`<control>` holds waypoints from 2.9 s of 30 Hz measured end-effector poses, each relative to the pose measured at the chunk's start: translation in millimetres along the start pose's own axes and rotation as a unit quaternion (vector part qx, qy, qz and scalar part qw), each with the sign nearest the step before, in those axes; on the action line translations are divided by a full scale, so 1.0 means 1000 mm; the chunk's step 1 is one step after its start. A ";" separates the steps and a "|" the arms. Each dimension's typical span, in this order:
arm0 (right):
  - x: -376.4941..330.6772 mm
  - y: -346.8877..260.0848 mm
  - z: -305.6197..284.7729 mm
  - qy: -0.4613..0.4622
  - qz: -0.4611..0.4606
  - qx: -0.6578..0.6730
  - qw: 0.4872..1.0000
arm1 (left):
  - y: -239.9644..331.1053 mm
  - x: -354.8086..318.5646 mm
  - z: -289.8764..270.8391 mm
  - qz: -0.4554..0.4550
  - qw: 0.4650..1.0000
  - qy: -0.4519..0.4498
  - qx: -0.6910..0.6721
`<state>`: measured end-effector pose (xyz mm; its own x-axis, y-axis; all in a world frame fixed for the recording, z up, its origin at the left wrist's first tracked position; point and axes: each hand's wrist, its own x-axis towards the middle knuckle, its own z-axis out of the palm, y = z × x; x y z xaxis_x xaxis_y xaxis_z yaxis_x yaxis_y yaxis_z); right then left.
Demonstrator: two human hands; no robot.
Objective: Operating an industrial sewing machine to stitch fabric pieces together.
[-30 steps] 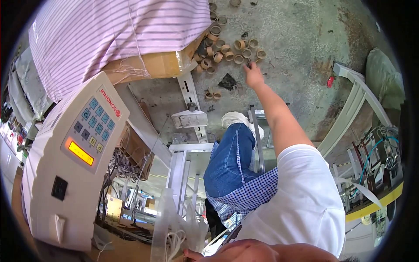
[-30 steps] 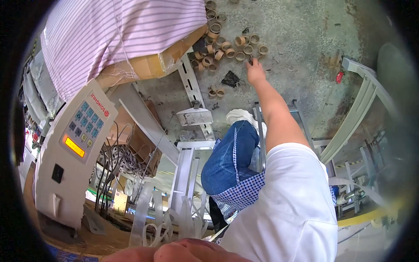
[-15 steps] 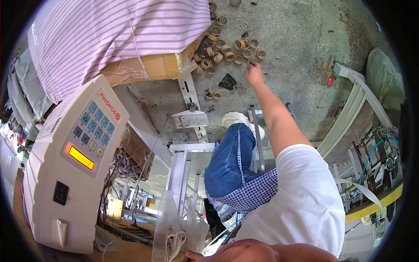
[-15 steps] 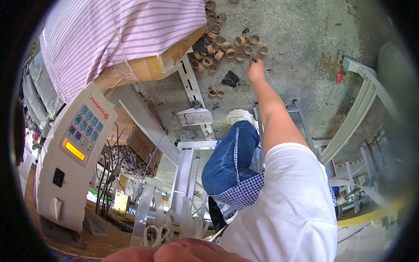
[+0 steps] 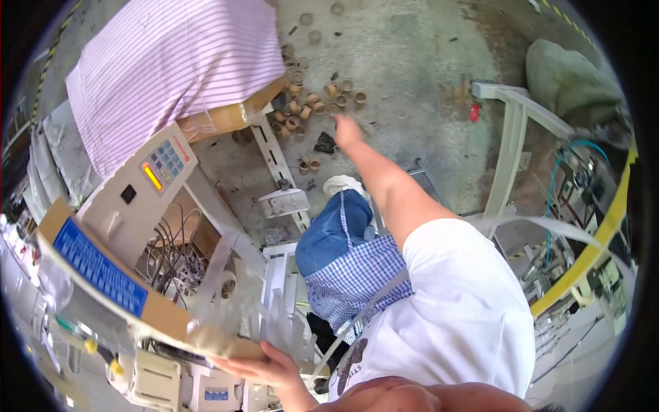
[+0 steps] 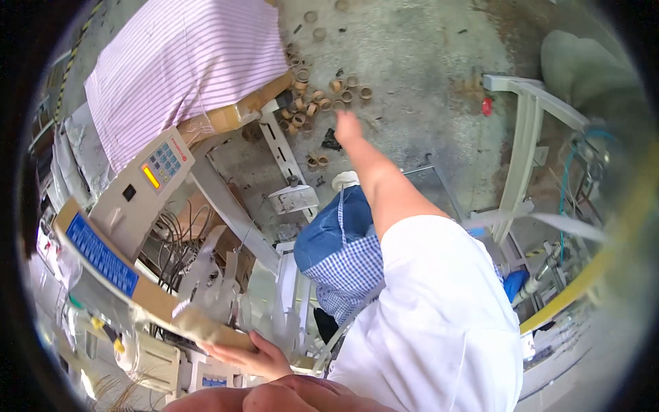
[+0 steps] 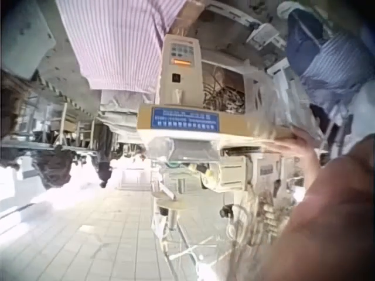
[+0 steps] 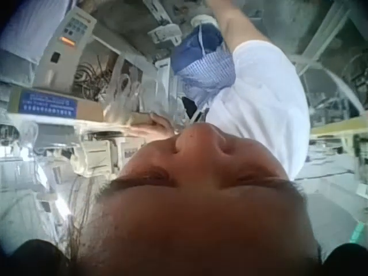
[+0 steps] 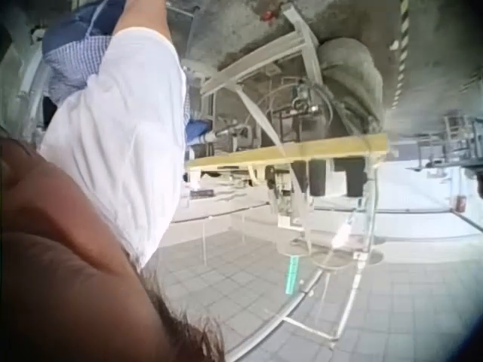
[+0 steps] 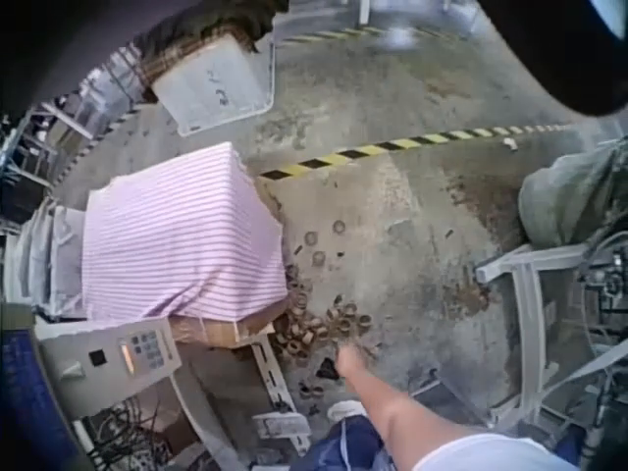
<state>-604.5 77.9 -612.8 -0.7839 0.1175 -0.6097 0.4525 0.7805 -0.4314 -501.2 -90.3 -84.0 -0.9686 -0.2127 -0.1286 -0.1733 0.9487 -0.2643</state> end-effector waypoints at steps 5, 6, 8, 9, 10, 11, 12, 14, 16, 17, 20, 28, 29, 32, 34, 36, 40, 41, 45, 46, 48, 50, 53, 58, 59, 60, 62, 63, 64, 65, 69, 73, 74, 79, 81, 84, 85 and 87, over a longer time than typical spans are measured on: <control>0.001 -0.013 -0.057 -0.024 0.052 0.019 0.998 | 0.002 0.008 0.003 0.003 0.999 0.025 -0.048; 0.000 -0.018 -0.066 -0.008 0.088 0.037 0.995 | 0.001 0.009 0.001 -0.002 0.998 0.035 -0.044; 0.001 -0.027 -0.080 0.019 0.149 0.073 0.986 | -0.001 0.010 -0.002 0.037 0.994 0.061 -0.078; 0.004 -0.027 -0.084 0.024 0.135 0.063 0.989 | -0.001 0.009 -0.002 0.032 0.994 0.063 -0.083; 0.006 -0.022 -0.092 0.028 0.119 0.053 0.991 | -0.001 0.009 -0.002 0.026 0.994 0.066 -0.087; 0.001 -0.026 -0.097 0.030 0.095 0.025 0.995 | -0.001 0.008 -0.004 0.019 0.995 0.048 -0.081; -0.009 -0.036 -0.107 -0.006 0.100 0.102 0.990 | -0.002 0.007 -0.008 0.004 0.997 0.031 -0.067; 0.018 0.008 -0.133 -0.039 0.162 0.370 0.914 | 0.013 0.019 -0.011 0.032 0.995 0.015 -0.089; -0.014 -0.035 -0.141 -0.080 0.168 0.510 0.840 | -0.002 0.009 -0.019 0.044 0.993 0.026 -0.107; -0.010 -0.024 -0.150 -0.093 0.132 0.559 0.813 | 0.003 0.010 -0.026 0.051 0.991 0.034 -0.117; -0.055 -0.059 -0.159 -0.153 0.163 0.645 0.731 | -0.007 -0.006 -0.029 0.036 0.993 0.035 -0.109; -0.097 -0.052 -0.194 -0.222 0.161 0.746 0.607 | 0.007 -0.022 -0.022 0.042 0.993 0.115 0.003; -0.103 -0.052 -0.201 -0.224 0.160 0.766 0.581 | 0.007 -0.023 -0.023 0.037 0.991 0.126 0.003; -0.131 -0.057 -0.214 -0.240 0.164 0.792 0.537 | 0.008 -0.031 -0.029 0.054 0.985 0.161 -0.044; -0.145 -0.062 -0.222 -0.248 0.148 0.797 0.531 | 0.005 -0.036 -0.035 0.040 0.980 0.181 -0.070; -0.158 -0.065 -0.228 -0.258 0.138 0.806 0.514 | 0.000 -0.043 -0.041 0.020 0.972 0.200 -0.120; -0.175 -0.073 -0.239 -0.277 0.112 0.805 0.512 | -0.016 -0.058 -0.041 -0.008 0.961 0.237 -0.142; -0.179 -0.074 -0.240 -0.277 0.112 0.805 0.513 | -0.020 -0.062 -0.040 -0.009 0.961 0.236 -0.143; -0.195 -0.077 -0.239 -0.302 0.095 0.794 0.518 | -0.030 -0.083 -0.032 -0.040 0.959 0.239 -0.147; -0.199 -0.077 -0.237 -0.304 0.094 0.791 0.522 | -0.031 -0.089 -0.028 -0.049 0.958 0.235 -0.155; -0.208 -0.077 -0.235 -0.307 0.093 0.785 0.530 | -0.033 -0.100 -0.022 -0.067 0.957 0.226 -0.170; -0.213 -0.075 -0.232 -0.313 0.094 0.780 0.534 | -0.031 -0.109 -0.017 -0.072 0.949 0.240 -0.191; -0.220 -0.074 -0.229 -0.324 0.093 0.770 0.542 | -0.032 -0.119 -0.010 -0.081 0.931 0.270 -0.232; -0.234 -0.074 -0.229 -0.325 0.091 0.755 0.563 | -0.034 -0.127 0.000 -0.082 0.909 0.315 -0.259; -0.235 -0.073 -0.229 -0.326 0.090 0.753 0.564 | -0.033 -0.126 0.000 -0.088 0.907 0.321 -0.258; -0.236 -0.072 -0.229 -0.326 0.090 0.752 0.565 | -0.033 -0.125 0.000 -0.094 0.904 0.327 -0.258; -0.239 -0.070 -0.230 -0.328 0.089 0.750 0.567 | -0.036 -0.122 -0.001 -0.105 0.898 0.341 -0.258; -0.240 -0.069 -0.230 -0.329 0.091 0.748 0.569 | -0.037 -0.121 -0.001 -0.116 0.892 0.354 -0.257; -0.240 -0.068 -0.230 -0.330 0.092 0.747 0.570 | -0.038 -0.120 0.000 -0.126 0.885 0.366 -0.257; -0.240 -0.067 -0.230 -0.330 0.090 0.747 0.570 | -0.037 -0.120 0.001 -0.126 0.885 0.368 -0.257; -0.240 -0.062 -0.231 -0.326 0.099 0.747 0.570 | -0.034 -0.124 0.002 -0.097 0.915 0.302 -0.249; -0.240 -0.058 -0.228 -0.336 0.098 0.742 0.572 | -0.031 -0.129 -0.010 -0.091 0.926 0.286 -0.229; -0.242 -0.059 -0.226 -0.337 0.100 0.741 0.573 | -0.030 -0.130 -0.011 -0.090 0.931 0.268 -0.229; -0.246 -0.064 -0.217 -0.355 0.105 0.729 0.576 | -0.027 -0.136 -0.019 -0.081 0.959 0.209 -0.173; -0.248 -0.066 -0.212 -0.368 0.103 0.723 0.576 | -0.023 -0.142 -0.022 -0.081 0.967 0.197 -0.142; -0.251 -0.068 -0.211 -0.399 0.079 0.718 0.565 | -0.013 -0.151 -0.027 -0.095 0.977 0.161 -0.106; -0.251 -0.069 -0.211 -0.410 0.073 0.712 0.564 | -0.010 -0.153 -0.028 -0.106 0.975 0.167 -0.099; -0.256 -0.068 -0.211 -0.405 0.089 0.713 0.565 | -0.001 -0.155 -0.028 -0.121 0.979 0.143 -0.076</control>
<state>-524.1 123.8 -286.9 -0.4822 -0.6539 -0.5831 0.8284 -0.5569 -0.0606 -355.6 -51.3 -37.2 -0.9024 -0.3824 0.1988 -0.4077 0.9070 -0.1060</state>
